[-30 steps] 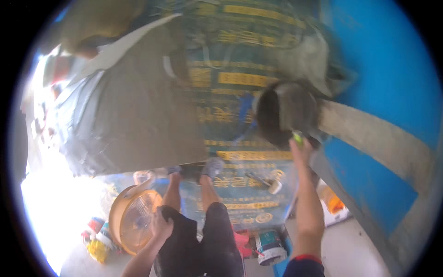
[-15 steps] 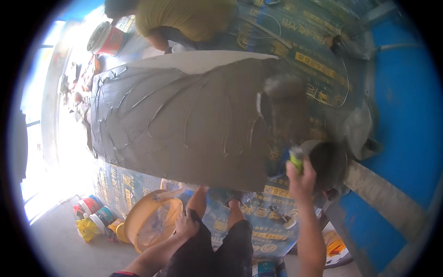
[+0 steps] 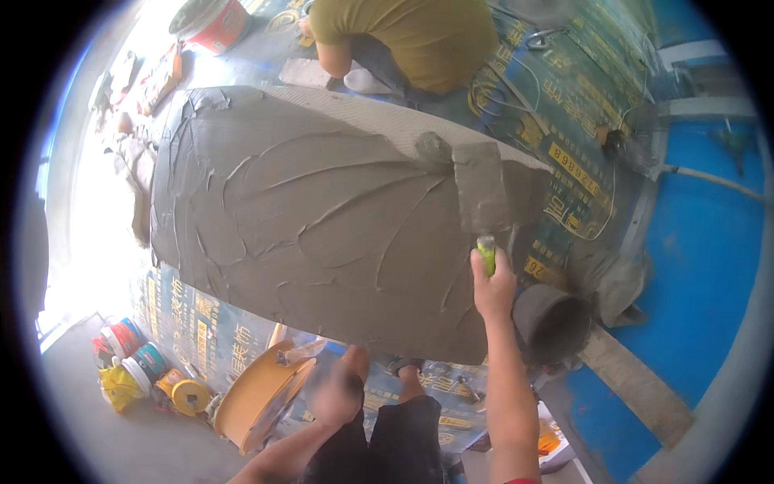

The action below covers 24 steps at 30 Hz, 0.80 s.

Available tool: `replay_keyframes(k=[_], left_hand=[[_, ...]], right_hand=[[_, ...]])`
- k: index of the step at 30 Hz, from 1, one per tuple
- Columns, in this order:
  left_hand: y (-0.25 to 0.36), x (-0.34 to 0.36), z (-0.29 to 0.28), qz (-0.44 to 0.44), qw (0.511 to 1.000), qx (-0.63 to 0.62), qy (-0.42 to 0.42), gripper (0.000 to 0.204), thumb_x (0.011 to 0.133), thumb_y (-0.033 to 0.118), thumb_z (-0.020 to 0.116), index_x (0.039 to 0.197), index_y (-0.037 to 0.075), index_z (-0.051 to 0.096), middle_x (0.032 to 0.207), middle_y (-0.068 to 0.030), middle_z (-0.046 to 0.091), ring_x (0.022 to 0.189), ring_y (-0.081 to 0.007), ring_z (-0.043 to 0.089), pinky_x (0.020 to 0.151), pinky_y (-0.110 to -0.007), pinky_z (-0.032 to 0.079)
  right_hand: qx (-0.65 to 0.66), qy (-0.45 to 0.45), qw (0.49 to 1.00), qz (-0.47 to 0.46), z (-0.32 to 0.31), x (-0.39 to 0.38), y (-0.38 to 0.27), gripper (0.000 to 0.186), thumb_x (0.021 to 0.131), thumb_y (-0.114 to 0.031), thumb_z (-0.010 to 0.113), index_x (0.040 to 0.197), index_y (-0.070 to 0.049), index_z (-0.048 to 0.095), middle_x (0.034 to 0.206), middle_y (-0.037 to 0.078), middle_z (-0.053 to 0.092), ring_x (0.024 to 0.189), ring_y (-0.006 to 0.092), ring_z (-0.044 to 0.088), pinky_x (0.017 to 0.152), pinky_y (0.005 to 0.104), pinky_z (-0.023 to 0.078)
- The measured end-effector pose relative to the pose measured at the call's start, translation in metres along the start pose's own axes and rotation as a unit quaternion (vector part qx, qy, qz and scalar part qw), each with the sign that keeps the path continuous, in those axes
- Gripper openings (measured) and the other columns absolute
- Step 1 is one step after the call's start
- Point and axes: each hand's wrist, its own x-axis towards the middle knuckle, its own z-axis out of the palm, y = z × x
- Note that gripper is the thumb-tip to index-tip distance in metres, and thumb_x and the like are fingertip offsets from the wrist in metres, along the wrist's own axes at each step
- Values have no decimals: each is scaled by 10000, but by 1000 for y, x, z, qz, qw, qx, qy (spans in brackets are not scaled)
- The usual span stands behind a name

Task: The person applies mortar or adhesive to the back of a large tile using a notched trowel, spreading the material across the surface in several strokes.

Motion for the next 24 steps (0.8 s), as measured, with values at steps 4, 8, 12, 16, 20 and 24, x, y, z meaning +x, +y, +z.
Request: replay_keyframes(k=[4, 8, 12, 16, 20, 24], left_hand=[[-11, 3, 9, -54, 995, -76, -31, 407, 990, 145, 563, 1387, 57, 530, 1219, -194, 659, 1071, -335, 655, 899, -437, 518], [-14, 4, 12, -50, 994, -99, 3, 526, 938, 67, 543, 1458, 56, 465, 1219, -162, 665, 1014, -329, 660, 855, -429, 519], [-20, 6, 1, -52, 995, -80, -8, 476, 987, 100, 519, 1454, 29, 458, 1235, -187, 651, 1095, -354, 625, 912, -441, 494], [-12, 18, -16, -95, 988, -85, -83, 429, 1011, 122, 502, 1427, 17, 472, 1214, -197, 637, 1132, -359, 605, 950, -450, 475], [-9, 10, -2, -83, 987, -66, -119, 483, 993, 191, 496, 1427, -12, 440, 1195, -196, 612, 1077, -345, 615, 936, -457, 476], [-41, -5, 20, -129, 977, 8, -170, 665, 885, 269, 571, 1446, -42, 395, 1170, -215, 597, 1037, -353, 621, 904, -476, 482]], right_hand=[[292, -105, 937, 161, 49, 25, -21, 454, 1015, -528, 536, 1005, -75, 521, 696, 17, 538, 494, 102, 541, 425, 263, 458], [335, -137, 914, 181, 149, 20, -58, 410, 1023, -528, 514, 974, -123, 480, 684, -1, 511, 480, 109, 532, 407, 265, 456], [363, -198, 894, 173, 241, 10, -135, 451, 998, -573, 534, 988, -126, 478, 659, -29, 465, 480, 83, 488, 410, 252, 427], [327, -240, 902, 151, 312, 0, -193, 494, 997, -586, 521, 1028, -94, 481, 640, -27, 469, 474, 74, 490, 407, 265, 455], [54, -222, 973, -33, 361, -18, -197, 505, 1019, -504, 495, 1087, -4, 478, 768, 181, 656, 667, 347, 677, 580, 472, 556], [-121, -262, 955, -67, 330, -28, -209, 413, 1027, -410, 481, 1120, -9, 459, 881, 305, 687, 855, 510, 675, 716, 584, 545]])
